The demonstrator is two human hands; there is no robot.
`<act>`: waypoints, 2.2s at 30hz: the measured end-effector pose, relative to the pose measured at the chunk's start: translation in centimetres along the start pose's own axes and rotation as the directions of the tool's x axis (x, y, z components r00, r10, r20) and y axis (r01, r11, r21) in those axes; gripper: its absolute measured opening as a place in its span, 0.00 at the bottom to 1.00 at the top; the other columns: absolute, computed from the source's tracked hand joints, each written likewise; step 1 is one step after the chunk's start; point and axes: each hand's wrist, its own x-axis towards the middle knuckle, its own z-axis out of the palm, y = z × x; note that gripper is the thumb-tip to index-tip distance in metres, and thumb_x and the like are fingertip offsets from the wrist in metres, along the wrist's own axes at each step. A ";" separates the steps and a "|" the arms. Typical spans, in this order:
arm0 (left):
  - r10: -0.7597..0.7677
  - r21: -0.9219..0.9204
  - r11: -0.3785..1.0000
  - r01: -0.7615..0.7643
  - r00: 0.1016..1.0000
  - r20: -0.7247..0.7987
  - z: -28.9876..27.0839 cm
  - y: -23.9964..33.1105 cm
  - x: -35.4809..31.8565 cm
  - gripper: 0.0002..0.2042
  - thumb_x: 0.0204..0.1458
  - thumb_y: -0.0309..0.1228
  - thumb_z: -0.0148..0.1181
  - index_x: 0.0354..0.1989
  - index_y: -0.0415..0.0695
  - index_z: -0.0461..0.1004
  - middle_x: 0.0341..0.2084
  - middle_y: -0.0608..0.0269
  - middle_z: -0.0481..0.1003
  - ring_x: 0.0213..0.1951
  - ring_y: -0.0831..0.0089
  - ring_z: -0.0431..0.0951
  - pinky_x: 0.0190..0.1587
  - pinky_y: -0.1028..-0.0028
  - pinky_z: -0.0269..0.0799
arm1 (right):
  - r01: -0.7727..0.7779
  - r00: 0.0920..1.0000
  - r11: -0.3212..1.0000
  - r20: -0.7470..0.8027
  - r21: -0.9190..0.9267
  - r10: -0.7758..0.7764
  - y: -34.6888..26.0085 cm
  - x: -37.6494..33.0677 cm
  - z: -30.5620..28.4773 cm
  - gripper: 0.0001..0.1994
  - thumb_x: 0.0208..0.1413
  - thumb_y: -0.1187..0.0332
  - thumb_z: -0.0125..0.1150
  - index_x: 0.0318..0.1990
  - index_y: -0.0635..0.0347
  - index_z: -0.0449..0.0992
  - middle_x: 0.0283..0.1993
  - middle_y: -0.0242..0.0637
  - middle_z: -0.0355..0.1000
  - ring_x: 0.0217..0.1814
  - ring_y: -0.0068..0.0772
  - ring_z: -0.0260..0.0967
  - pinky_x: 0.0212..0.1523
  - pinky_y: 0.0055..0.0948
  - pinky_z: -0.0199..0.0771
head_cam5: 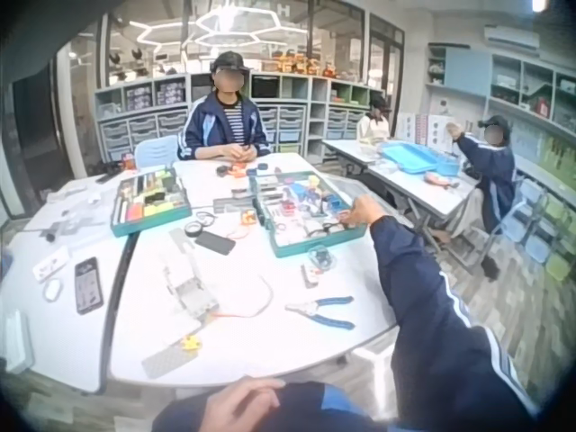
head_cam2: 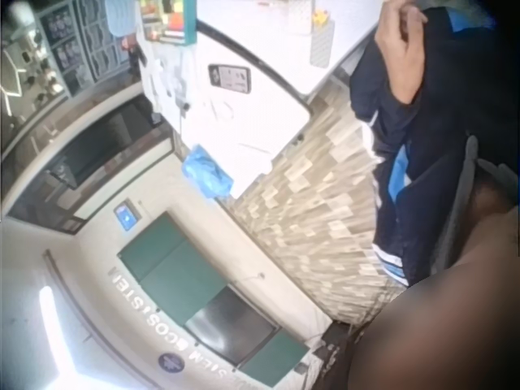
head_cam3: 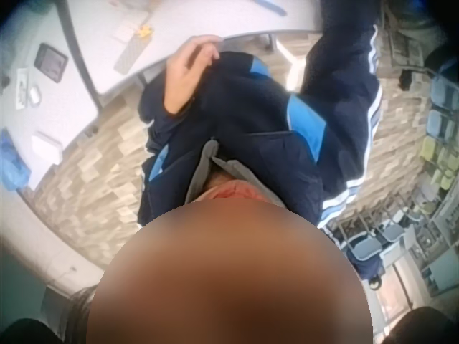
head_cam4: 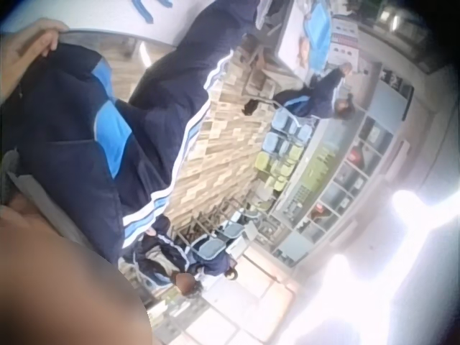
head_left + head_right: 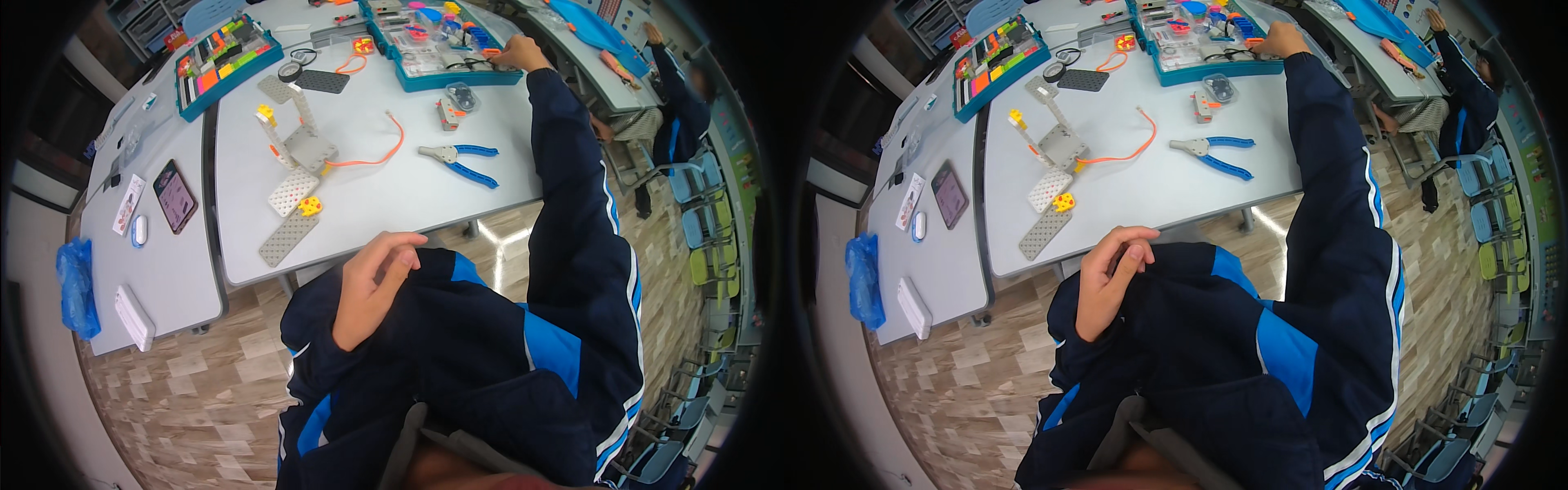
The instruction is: The person assembles a small electronics project using a perforated board, wires, and a motor. They connect wires to the board, use pliers to strip wire ends, and attach components to build a structure.
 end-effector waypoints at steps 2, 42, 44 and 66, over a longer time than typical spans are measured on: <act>0.015 -0.009 1.000 -0.015 1.000 -0.012 -0.3 -0.1 -0.1 0.10 0.66 0.28 0.57 0.51 0.40 0.78 0.32 0.65 0.77 0.34 0.81 0.75 0.41 0.79 0.69 | -0.028 0.994 1.000 -0.108 -0.014 0.026 -0.1 -0.6 0.8 0.26 0.39 0.47 0.79 0.33 0.65 0.86 0.34 0.57 0.81 0.37 0.55 0.81 0.39 0.45 0.81; 0.010 -0.043 0.999 -0.009 1.000 0.018 0.6 -0.5 0.0 0.10 0.67 0.29 0.54 0.49 0.37 0.79 0.30 0.63 0.77 0.34 0.79 0.75 0.42 0.79 0.70 | 0.067 0.840 0.990 -0.543 0.122 0.009 1.7 -6.1 4.3 0.12 0.57 0.57 0.67 0.39 0.55 0.87 0.32 0.43 0.81 0.36 0.52 0.79 0.42 0.44 0.78; 0.018 -0.026 0.999 -0.018 1.000 -0.003 0.3 -0.4 -0.1 0.10 0.67 0.29 0.54 0.49 0.37 0.79 0.30 0.63 0.77 0.34 0.79 0.75 0.41 0.79 0.69 | 0.027 0.786 0.923 -0.578 0.383 0.218 3.1 -5.3 4.4 0.12 0.58 0.58 0.66 0.41 0.54 0.87 0.33 0.43 0.82 0.38 0.50 0.80 0.43 0.44 0.78; -0.018 0.020 1.000 0.019 0.999 -0.026 -0.1 -0.3 -0.2 0.09 0.67 0.28 0.55 0.48 0.38 0.79 0.30 0.63 0.77 0.34 0.80 0.76 0.39 0.78 0.71 | 0.119 0.923 0.983 -0.349 -0.139 -0.161 3.0 -4.6 3.1 0.11 0.57 0.61 0.65 0.40 0.57 0.84 0.41 0.43 0.80 0.49 0.51 0.76 0.49 0.48 0.76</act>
